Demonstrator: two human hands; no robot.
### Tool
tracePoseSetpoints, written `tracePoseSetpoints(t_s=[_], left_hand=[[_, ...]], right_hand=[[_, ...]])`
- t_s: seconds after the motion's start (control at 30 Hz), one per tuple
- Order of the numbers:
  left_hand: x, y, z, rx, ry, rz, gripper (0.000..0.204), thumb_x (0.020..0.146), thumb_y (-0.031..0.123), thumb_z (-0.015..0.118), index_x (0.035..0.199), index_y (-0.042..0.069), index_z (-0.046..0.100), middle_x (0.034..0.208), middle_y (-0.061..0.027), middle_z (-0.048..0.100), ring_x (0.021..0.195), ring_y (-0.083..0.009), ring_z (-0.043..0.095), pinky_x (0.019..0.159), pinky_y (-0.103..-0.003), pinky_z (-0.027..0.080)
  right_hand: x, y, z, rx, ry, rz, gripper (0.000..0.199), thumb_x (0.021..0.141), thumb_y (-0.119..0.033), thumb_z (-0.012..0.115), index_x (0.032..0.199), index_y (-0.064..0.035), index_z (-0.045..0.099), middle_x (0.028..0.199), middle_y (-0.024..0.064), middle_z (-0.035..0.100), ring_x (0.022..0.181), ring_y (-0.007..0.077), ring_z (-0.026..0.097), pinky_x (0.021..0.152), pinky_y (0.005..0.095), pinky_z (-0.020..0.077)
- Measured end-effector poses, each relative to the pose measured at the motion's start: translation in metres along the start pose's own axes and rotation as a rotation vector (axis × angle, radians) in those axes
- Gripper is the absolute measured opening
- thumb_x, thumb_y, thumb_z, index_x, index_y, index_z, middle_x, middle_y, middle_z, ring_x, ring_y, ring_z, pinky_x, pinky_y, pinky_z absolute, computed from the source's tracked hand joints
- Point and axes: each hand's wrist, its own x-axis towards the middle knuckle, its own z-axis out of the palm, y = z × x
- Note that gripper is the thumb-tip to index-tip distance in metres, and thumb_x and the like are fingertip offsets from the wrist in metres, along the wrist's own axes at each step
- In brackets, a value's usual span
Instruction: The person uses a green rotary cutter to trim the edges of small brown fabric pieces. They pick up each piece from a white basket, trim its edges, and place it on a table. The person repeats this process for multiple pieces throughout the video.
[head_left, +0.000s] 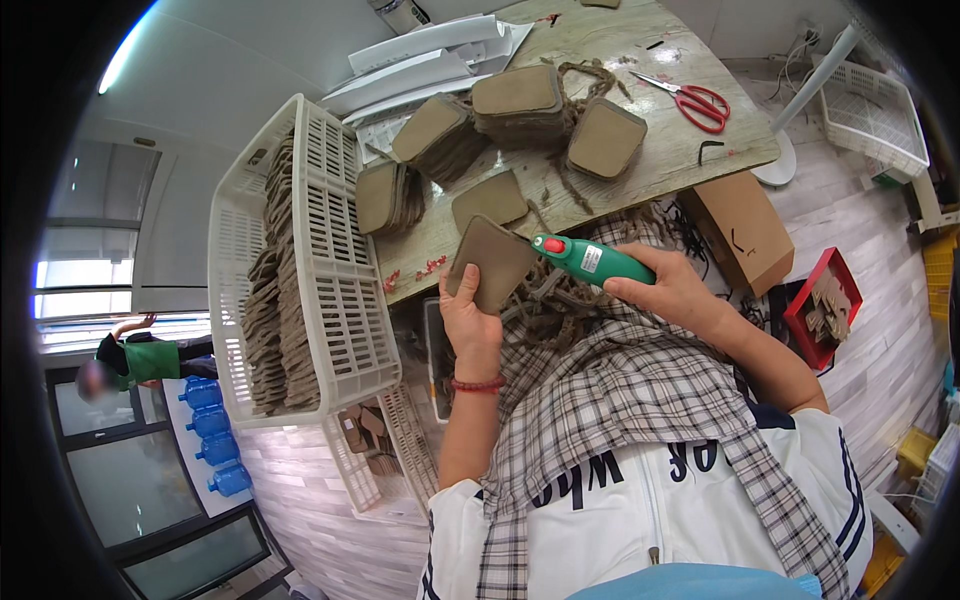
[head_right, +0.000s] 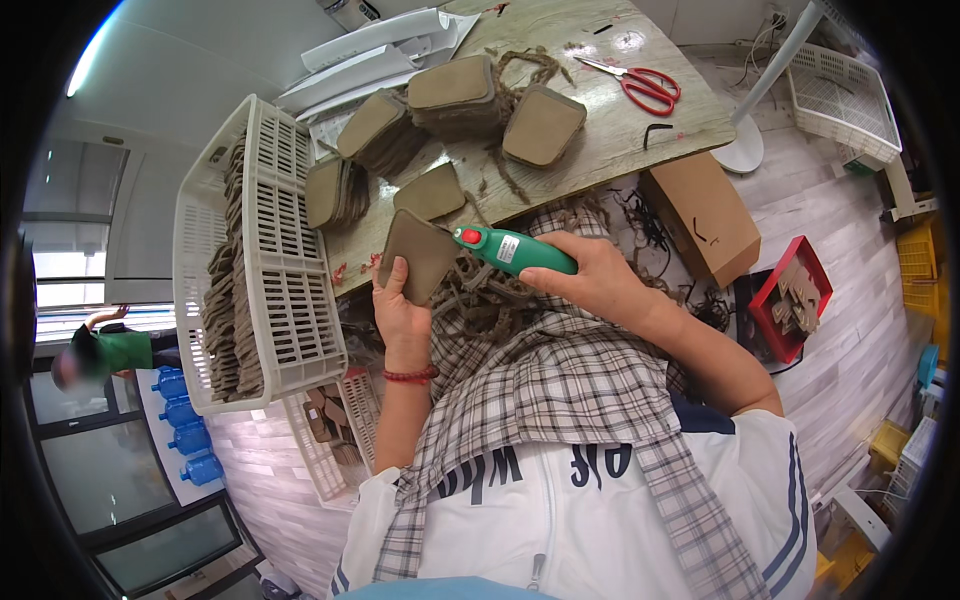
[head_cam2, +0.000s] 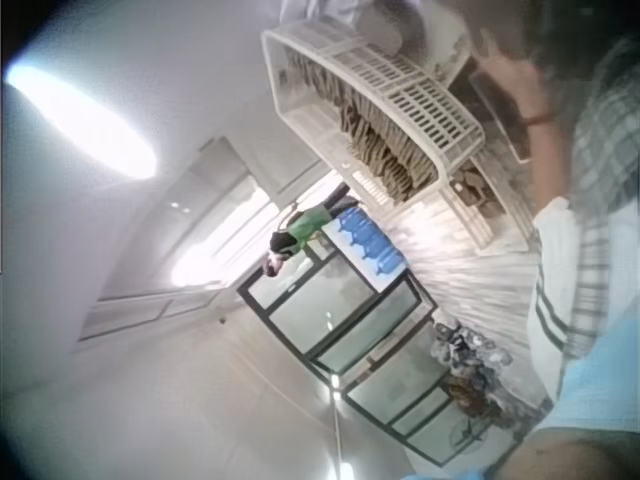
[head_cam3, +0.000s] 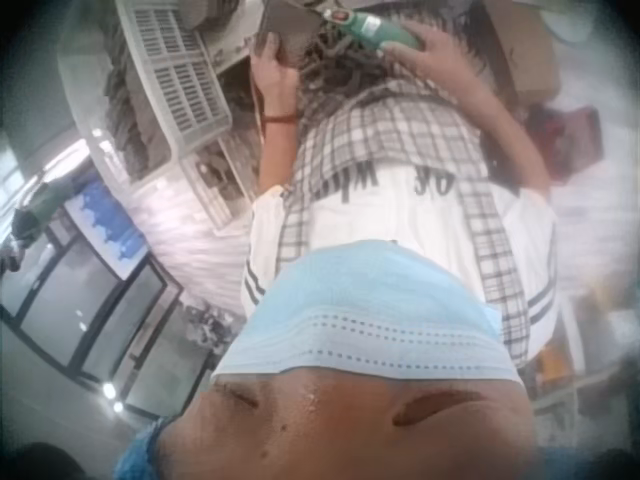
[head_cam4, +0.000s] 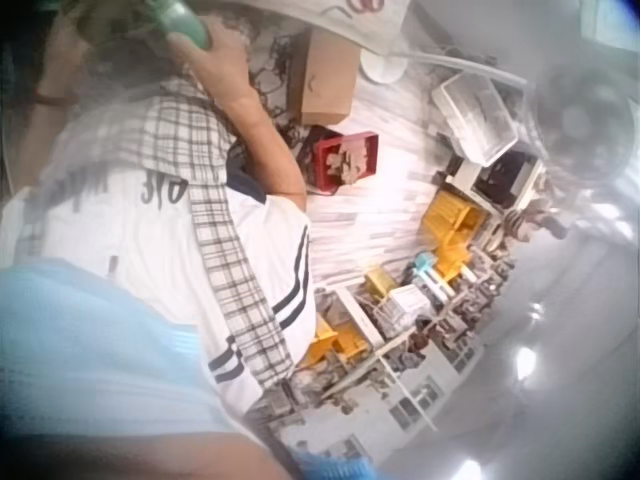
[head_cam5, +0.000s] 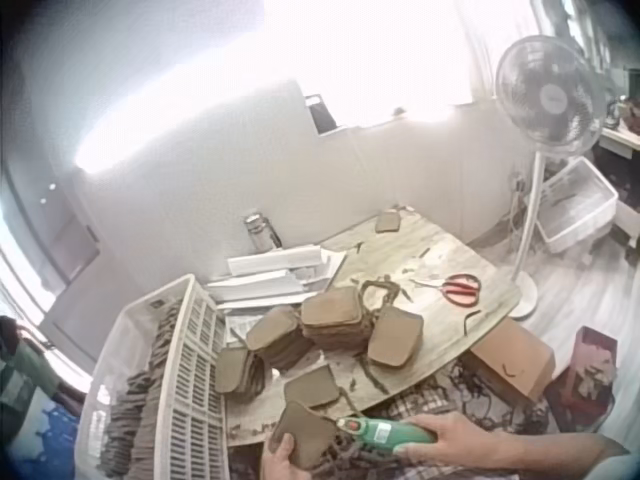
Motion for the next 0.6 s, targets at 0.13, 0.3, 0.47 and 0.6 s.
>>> tracePoseSetpoints(t_s=[0.13, 0.3, 0.47, 0.6], left_hand=[[0.004, -0.01, -0.003, 0.044, -0.046, -0.076, 0.025, 0.085, -0.001, 0.067, 0.107, 0.002, 0.056, 0.107, -0.0105, 0.065, 0.095, -0.0212, 0.065, 0.085, -0.036, 0.055], [0.04, 0.01, 0.011, 0.201, -0.065, -0.07, 0.023, 0.088, 0.004, 0.066, 0.108, 0.0, 0.054, 0.105, -0.0105, 0.065, 0.093, -0.0204, 0.065, 0.083, -0.034, 0.055], [0.118, 0.027, -0.006, 0.795, -0.062, 0.268, 0.035, 0.088, 0.009, 0.066, 0.119, -0.002, 0.053, 0.109, -0.0117, 0.062, 0.098, -0.0213, 0.061, 0.086, -0.033, 0.05], [0.161, 0.068, -0.026, 1.689, 0.217, 0.869, 0.047, 0.083, 0.015, 0.069, 0.123, -0.001, 0.051, 0.119, -0.0202, 0.056, 0.107, -0.0331, 0.055, 0.095, -0.043, 0.042]], right_hand=[[0.005, -0.002, 0.004, 0.083, 0.039, -0.022, 0.042, 0.084, -0.031, 0.072, 0.114, -0.0016, 0.062, 0.081, 0.008, 0.067, 0.072, 0.012, 0.062, 0.067, 0.0281, 0.0489], [0.011, 0.009, -0.004, 0.111, 0.181, -0.024, 0.04, 0.086, -0.029, 0.071, 0.115, -0.0024, 0.062, 0.08, 0.0042, 0.065, 0.067, 0.0083, 0.058, 0.061, 0.0248, 0.0472], [0.007, 0.02, -0.013, 0.155, 0.199, 0.029, 0.038, 0.086, -0.027, 0.07, 0.115, -0.0024, 0.062, 0.079, 0.0005, 0.062, 0.064, 0.0052, 0.054, 0.057, 0.0229, 0.0448], [0.009, 0.027, -0.017, 0.158, 0.199, 0.062, 0.037, 0.087, -0.025, 0.07, 0.115, -0.0024, 0.061, 0.078, 0.0004, 0.062, 0.064, 0.0055, 0.055, 0.058, 0.0232, 0.0455]])
